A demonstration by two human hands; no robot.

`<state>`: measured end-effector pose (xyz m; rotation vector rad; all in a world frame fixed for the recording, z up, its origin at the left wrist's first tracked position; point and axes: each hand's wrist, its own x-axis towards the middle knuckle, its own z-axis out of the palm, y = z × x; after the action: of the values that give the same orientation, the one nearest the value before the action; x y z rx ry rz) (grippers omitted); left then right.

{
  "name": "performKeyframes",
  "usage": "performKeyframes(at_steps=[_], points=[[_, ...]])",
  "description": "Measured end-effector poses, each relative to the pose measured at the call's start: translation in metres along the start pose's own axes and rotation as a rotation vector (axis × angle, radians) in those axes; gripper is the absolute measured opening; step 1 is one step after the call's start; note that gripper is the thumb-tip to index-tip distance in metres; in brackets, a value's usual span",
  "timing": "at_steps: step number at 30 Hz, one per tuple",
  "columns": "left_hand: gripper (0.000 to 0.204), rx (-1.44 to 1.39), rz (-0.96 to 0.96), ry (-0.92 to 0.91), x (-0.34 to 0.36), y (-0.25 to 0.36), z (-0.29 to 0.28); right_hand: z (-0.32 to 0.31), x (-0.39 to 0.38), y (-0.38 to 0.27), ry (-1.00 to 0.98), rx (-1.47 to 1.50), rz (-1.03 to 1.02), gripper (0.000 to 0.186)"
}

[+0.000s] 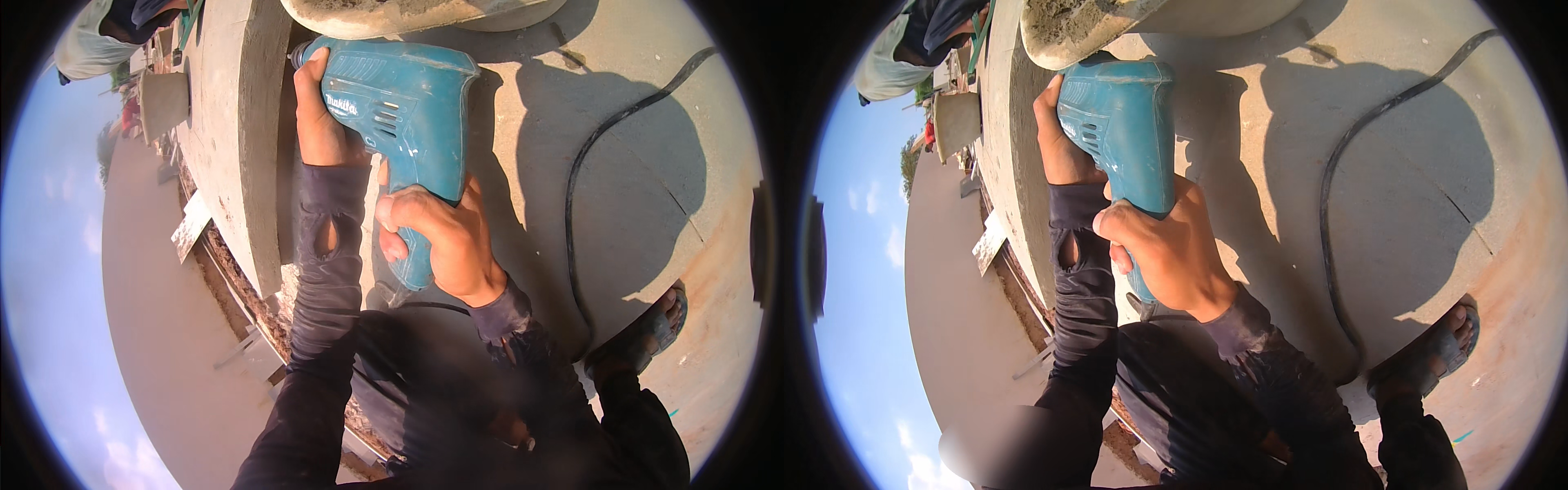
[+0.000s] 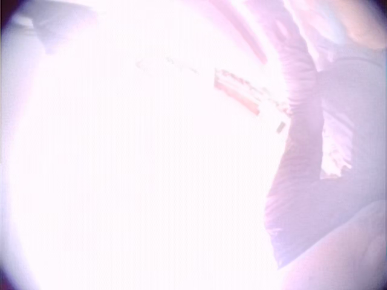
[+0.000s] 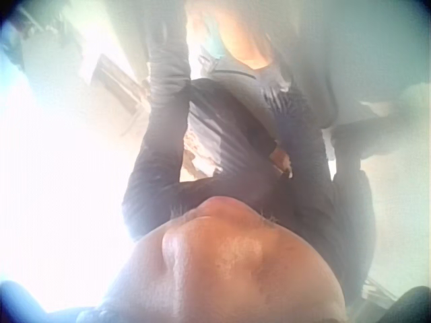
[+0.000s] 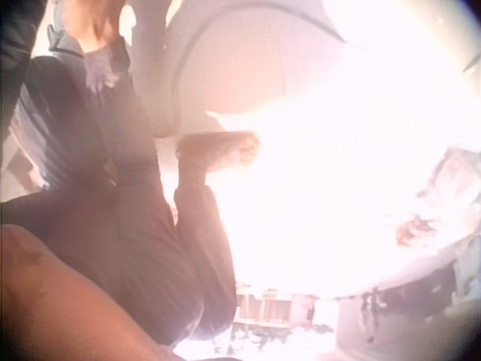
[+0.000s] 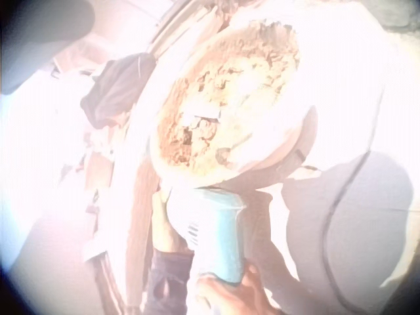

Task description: The person uses a teal corded power drill to bore holes into a concrete ledge at a construction site. The person positions the drill against the concrete surface and operates it to create multiple holes while another worker is visible in the background.

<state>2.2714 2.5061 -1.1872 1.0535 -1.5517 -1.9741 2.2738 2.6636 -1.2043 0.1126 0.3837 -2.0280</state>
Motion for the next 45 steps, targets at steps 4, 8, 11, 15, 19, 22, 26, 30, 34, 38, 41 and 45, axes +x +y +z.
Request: performKeyframes(at_steps=[4,8,11,15,19,22,26,30,34,38,41,45], points=[[0.046,0.000,0.037,0.030,0.003,-0.005,0.007,-0.003,-0.004,-0.008,0.013,0.026,0.032,0.015],[0.045,0.000,0.067,-0.014,0.002,-0.005,0.006,-0.002,-0.003,-0.011,0.021,0.055,0.059,0.016],[0.045,0.002,0.027,-0.042,-0.007,-0.008,0.006,-0.002,-0.012,-0.008,0.034,0.055,0.047,0.018],[0.041,0.023,0.009,-0.021,0.006,-0.001,0.000,-0.004,0.001,-0.006,0.003,0.112,0.061,0.018],[0.039,0.056,-0.006,-0.006,-0.018,-0.010,0.005,-0.010,-0.017,0.003,0.022,0.151,0.103,0.018],[0.036,0.034,-0.034,-0.004,-0.020,-0.011,-0.013,-0.010,-0.020,0.017,0.014,0.165,0.106,0.018],[0.036,0.058,-0.030,0.033,-0.020,-0.008,-0.018,-0.003,-0.017,0.023,0.034,0.127,0.091,0.021],[0.038,0.052,-0.045,0.055,-0.037,-0.017,-0.016,-0.009,-0.037,0.026,0.035,0.158,0.089,0.018],[0.039,0.030,-0.076,0.104,-0.032,-0.015,-0.030,-0.005,-0.028,0.033,0.022,0.189,0.128,0.018],[0.039,0.025,-0.062,0.117,-0.042,-0.014,-0.035,-0.004,-0.033,0.034,0.017,0.142,0.151,0.018],[0.041,0.049,-0.045,0.149,-0.050,-0.016,-0.034,0.000,-0.043,0.044,0.027,0.190,0.118,0.017],[0.040,0.045,-0.055,0.147,-0.040,-0.011,-0.045,0.003,-0.032,0.042,0.013,0.185,0.158,0.020]])
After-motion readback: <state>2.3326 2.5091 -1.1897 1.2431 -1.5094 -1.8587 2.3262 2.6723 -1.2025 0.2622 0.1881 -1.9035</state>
